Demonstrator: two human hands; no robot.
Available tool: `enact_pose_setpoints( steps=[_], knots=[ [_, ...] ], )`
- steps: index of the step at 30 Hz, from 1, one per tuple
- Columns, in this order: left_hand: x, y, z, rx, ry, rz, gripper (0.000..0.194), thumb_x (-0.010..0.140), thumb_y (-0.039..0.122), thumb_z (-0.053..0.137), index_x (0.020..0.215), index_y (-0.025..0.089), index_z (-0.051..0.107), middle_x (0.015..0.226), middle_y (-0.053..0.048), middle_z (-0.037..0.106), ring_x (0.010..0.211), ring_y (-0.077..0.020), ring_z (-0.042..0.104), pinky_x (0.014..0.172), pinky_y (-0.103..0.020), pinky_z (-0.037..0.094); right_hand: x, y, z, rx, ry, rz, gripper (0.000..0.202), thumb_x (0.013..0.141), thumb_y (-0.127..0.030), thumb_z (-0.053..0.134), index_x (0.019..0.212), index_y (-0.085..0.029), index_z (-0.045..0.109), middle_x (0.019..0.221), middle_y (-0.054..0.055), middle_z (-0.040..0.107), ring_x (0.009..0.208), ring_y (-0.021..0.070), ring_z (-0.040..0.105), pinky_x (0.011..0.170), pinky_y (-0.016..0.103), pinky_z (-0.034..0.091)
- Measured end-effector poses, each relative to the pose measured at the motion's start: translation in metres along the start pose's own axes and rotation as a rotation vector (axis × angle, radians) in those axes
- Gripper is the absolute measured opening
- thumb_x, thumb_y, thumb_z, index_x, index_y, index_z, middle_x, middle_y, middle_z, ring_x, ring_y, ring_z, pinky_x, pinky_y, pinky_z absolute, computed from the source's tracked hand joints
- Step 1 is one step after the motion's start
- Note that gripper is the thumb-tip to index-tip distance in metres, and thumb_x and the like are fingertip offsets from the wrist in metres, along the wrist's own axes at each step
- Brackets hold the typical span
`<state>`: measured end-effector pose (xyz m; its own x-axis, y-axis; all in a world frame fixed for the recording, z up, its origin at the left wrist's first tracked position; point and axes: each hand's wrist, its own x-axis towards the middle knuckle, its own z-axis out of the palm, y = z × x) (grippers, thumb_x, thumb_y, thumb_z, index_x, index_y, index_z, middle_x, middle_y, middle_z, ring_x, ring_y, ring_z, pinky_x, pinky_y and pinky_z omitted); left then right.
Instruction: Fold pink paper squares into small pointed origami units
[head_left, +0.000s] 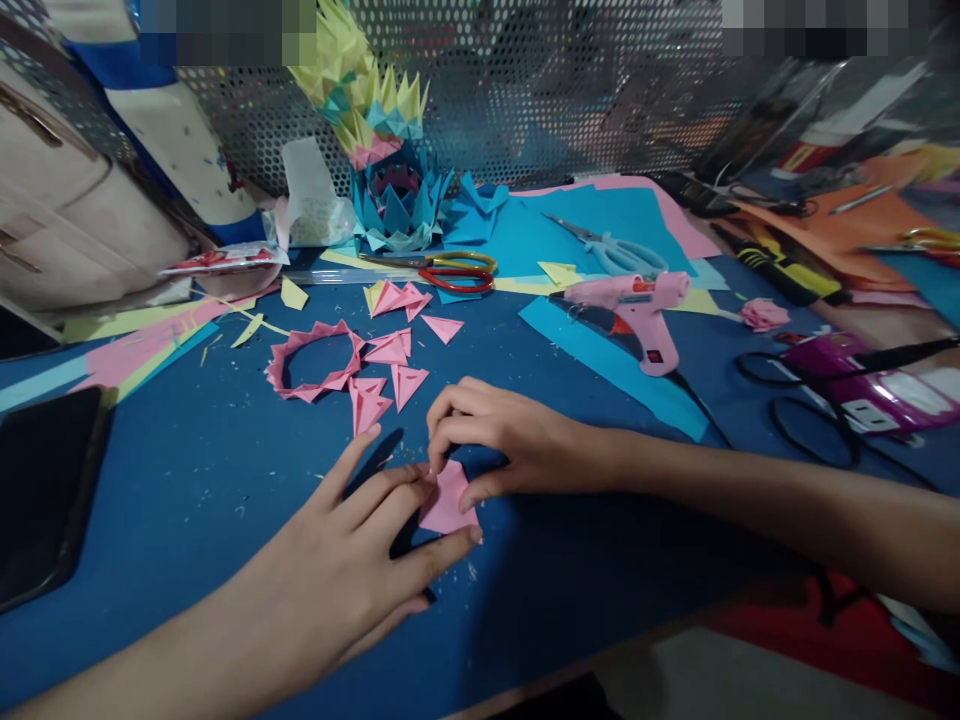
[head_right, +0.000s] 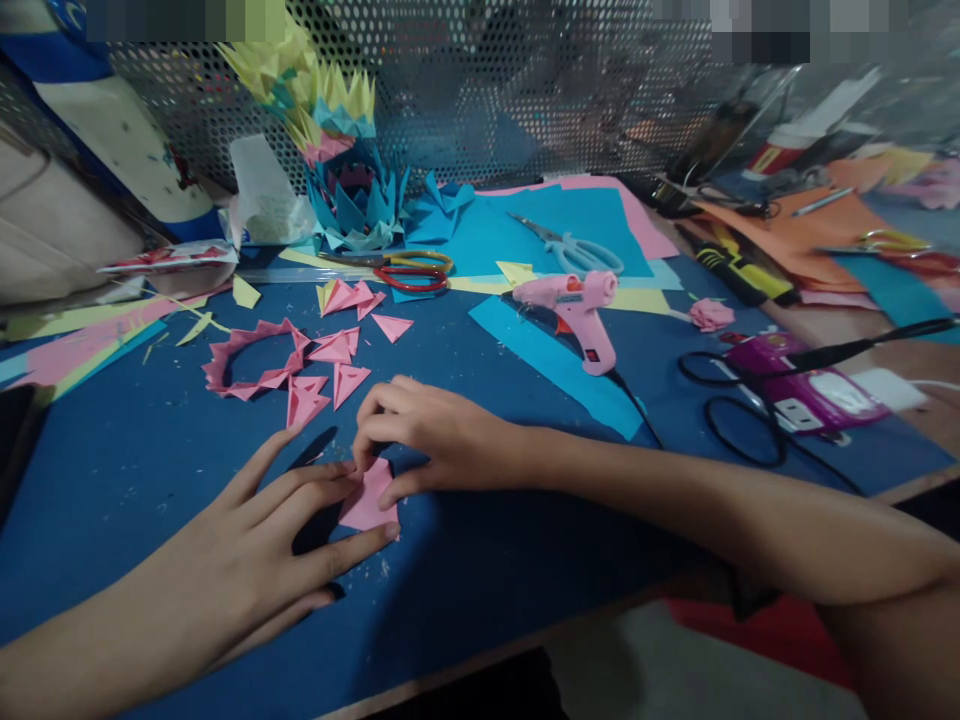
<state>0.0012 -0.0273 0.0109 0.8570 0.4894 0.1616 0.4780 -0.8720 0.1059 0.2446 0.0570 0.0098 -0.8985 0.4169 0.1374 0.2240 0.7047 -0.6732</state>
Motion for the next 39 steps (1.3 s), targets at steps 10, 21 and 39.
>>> enact_pose_setpoints(
  steps=[10,21,39],
  knots=[
    [0.001,0.004,-0.002,0.009,0.035,0.014,0.045,0.096,0.041,0.062,0.14,0.03,0.054,0.142,-0.003,0.053,0.127,-0.023,0.049,0.125,-0.051,-0.002,0.002,0.002,0.005,-0.048,0.087,0.066,0.023,0.092,-0.038,0.067,0.101,-0.017,0.065,0.107,0.006,0.057,0.1,0.0197,0.048,0.089,0.032,0.039],
    [0.0,0.002,0.002,0.055,-0.01,0.05,0.051,0.1,0.05,0.053,0.146,0.03,0.047,0.151,-0.007,0.049,0.136,-0.0258,0.046,0.124,-0.053,0.003,-0.009,0.003,-0.003,-0.008,0.116,-0.048,0.011,0.097,-0.029,0.062,0.098,-0.019,0.068,0.088,0.0,0.055,0.077,0.0097,0.054,0.068,0.021,0.038],
    [0.001,-0.004,0.001,-0.004,-0.029,0.072,0.046,0.099,0.042,0.056,0.137,0.016,0.056,0.15,-0.01,0.05,0.14,-0.0277,0.041,0.124,-0.053,-0.005,-0.013,0.002,-0.011,-0.139,-0.075,-0.403,0.028,0.1,-0.027,0.051,0.081,-0.019,0.07,0.068,0.0,0.059,0.064,0.0131,0.053,0.063,0.031,0.037]
  ],
)
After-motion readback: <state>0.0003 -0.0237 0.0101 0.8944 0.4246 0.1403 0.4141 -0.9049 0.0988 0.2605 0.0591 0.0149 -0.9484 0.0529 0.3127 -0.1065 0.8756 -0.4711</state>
